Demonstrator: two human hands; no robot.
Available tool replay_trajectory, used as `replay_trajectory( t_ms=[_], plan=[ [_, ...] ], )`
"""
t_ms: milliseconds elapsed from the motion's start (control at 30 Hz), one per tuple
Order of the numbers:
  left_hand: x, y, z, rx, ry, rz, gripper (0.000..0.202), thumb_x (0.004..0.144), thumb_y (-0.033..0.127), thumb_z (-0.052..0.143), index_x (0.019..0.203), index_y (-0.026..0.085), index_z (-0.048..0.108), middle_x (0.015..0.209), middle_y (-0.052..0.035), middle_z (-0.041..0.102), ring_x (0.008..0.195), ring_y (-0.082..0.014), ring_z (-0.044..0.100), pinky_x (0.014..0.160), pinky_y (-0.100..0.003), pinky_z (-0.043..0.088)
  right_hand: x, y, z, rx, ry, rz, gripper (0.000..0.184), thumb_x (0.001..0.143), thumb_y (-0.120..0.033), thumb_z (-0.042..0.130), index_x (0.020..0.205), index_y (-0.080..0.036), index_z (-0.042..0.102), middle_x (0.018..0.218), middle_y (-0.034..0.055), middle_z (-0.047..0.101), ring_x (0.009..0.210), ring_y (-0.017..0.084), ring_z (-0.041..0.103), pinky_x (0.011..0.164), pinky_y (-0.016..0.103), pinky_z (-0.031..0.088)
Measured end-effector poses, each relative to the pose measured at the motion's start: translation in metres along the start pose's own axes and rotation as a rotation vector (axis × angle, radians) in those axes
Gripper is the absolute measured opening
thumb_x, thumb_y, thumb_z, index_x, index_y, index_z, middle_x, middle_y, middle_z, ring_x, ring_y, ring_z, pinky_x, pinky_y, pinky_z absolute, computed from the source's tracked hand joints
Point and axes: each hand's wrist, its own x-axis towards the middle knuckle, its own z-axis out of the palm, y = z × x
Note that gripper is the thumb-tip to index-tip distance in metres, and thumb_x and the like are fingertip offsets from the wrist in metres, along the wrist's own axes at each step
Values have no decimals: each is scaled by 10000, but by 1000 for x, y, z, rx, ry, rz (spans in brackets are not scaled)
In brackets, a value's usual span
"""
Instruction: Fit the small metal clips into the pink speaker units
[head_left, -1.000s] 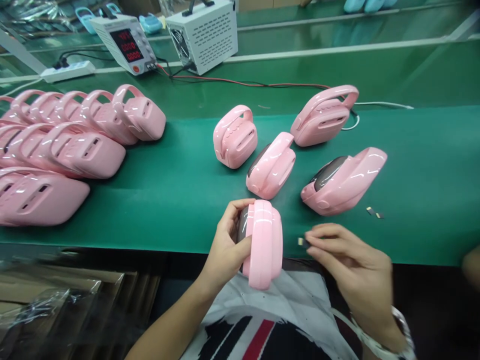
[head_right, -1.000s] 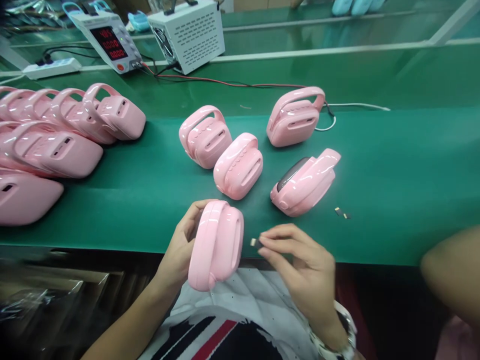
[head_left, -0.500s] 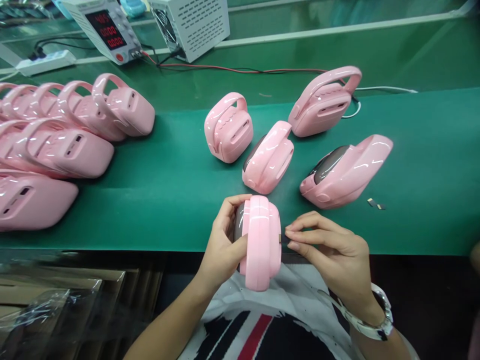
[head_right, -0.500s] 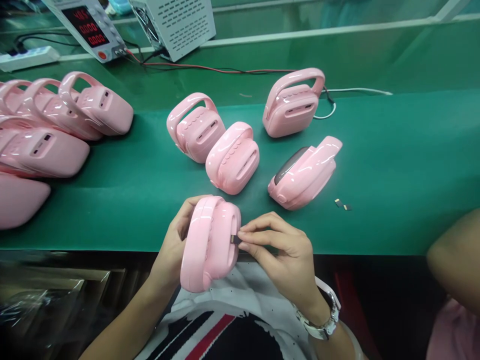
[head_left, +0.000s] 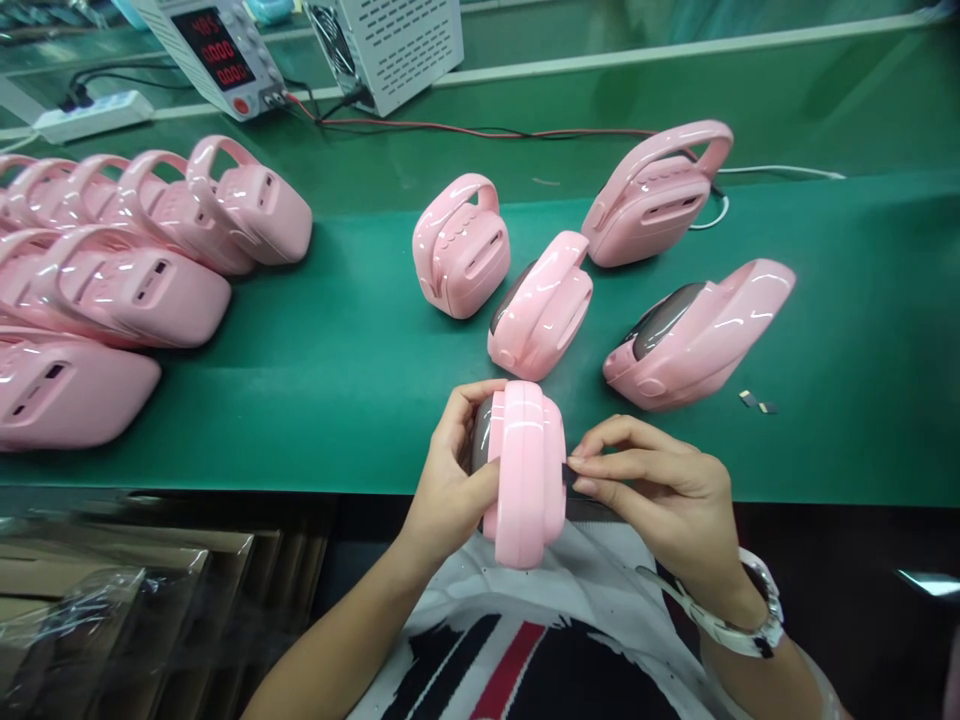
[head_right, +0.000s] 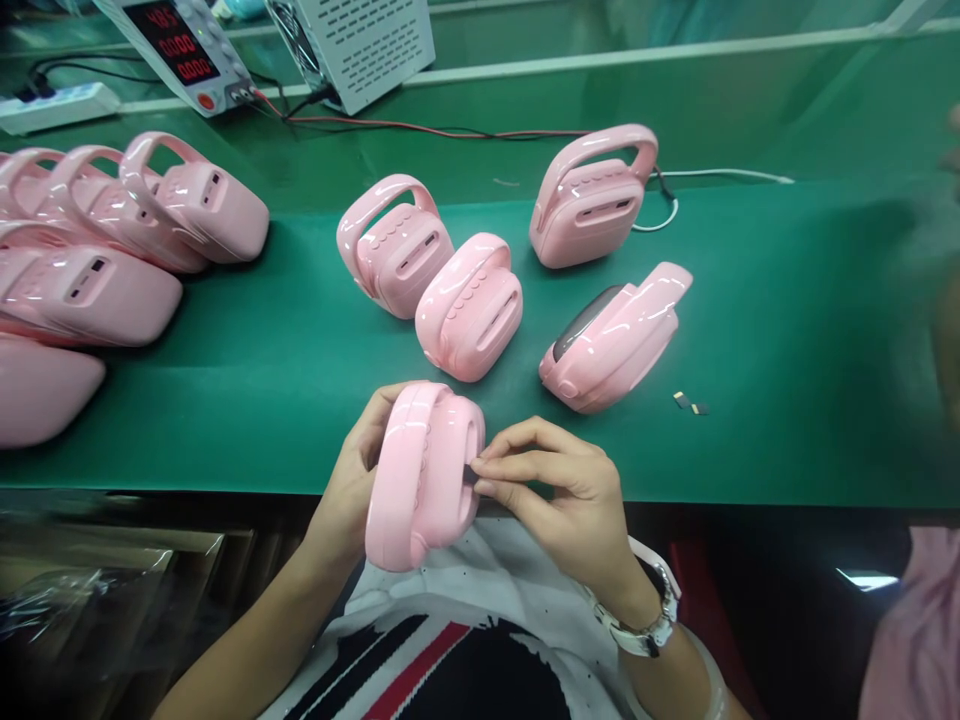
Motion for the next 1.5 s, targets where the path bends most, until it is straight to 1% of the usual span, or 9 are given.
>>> replay_trajectory(
  t_ms=[133,267,433,667,933,1167,1333,1467,1500],
  plan=[
    [-1,-6,-3,5,1,36,388,760,349,717,1117,257,596,1095,-21,622,1044,-232,585,900,-328,485,6,2,4,36,6,56,213,734,-87,798,807,-287,808,778,3,682,719,129,639,617,231,519],
    [-1,-11,-5,-11,-6,43,391,772,358,697,1135,254,595,1154,-33,622,1086,-262,574,900,-343,483,10,11,9,301,-18,316,154,639,-209,889,719,-260,767,747,-6,604,685,124,569,582,229,490],
    [-2,-12,-3,-20,-15,25,348,806,325,684,1139,281,593,1125,-14,627,1044,-237,585,884,-328,490,11,16,7,561,-90,534,143,674,-234,866,720,-235,730,766,-14,587,727,103,557,643,189,502],
    [-4,-15,-4,-12,-13,53,378,791,251,662,1160,295,590,1167,-8,621,1076,-242,577,914,-329,488,16,10,8,564,-74,600,236,591,-244,904,642,-201,678,705,-21,576,677,105,555,606,199,517],
    [-5,-15,-3,40,-26,100,345,820,269,613,1161,281,556,1081,-29,612,967,-238,586,835,-337,510,29,1,-1,554,-212,793,339,554,-231,921,590,-163,590,649,-39,592,573,81,573,543,193,529],
    [-7,-8,-3,52,-47,16,380,819,353,660,1166,283,522,1072,-23,594,939,-226,583,815,-330,499,34,-1,-5,543,-287,911,379,504,-176,933,611,-155,569,618,-56,599,533,96,632,526,197,554],
    [-1,4,-9,91,-112,-18,430,796,374,677,1160,237,495,1128,-50,564,1072,-256,558,932,-360,451,33,4,-5,471,-301,680,290,658,-292,870,697,-171,609,617,-40,594,541,97,604,534,209,531],
    [4,9,-11,92,-171,-56,561,766,281,675,1251,240,398,1192,-77,550,1130,-268,559,1027,-415,405,52,-20,-7,53,-131,40,25,863,-217,669,839,-222,673,796,20,659,773,157,652,704,281,565],
    [5,10,-11,94,-191,-60,604,768,261,662,1293,245,362,1224,-86,543,1139,-269,564,1046,-435,396,60,-27,-7,-110,-122,-104,74,883,-185,631,903,-236,680,889,42,678,886,183,658,804,324,561]
  ],
)
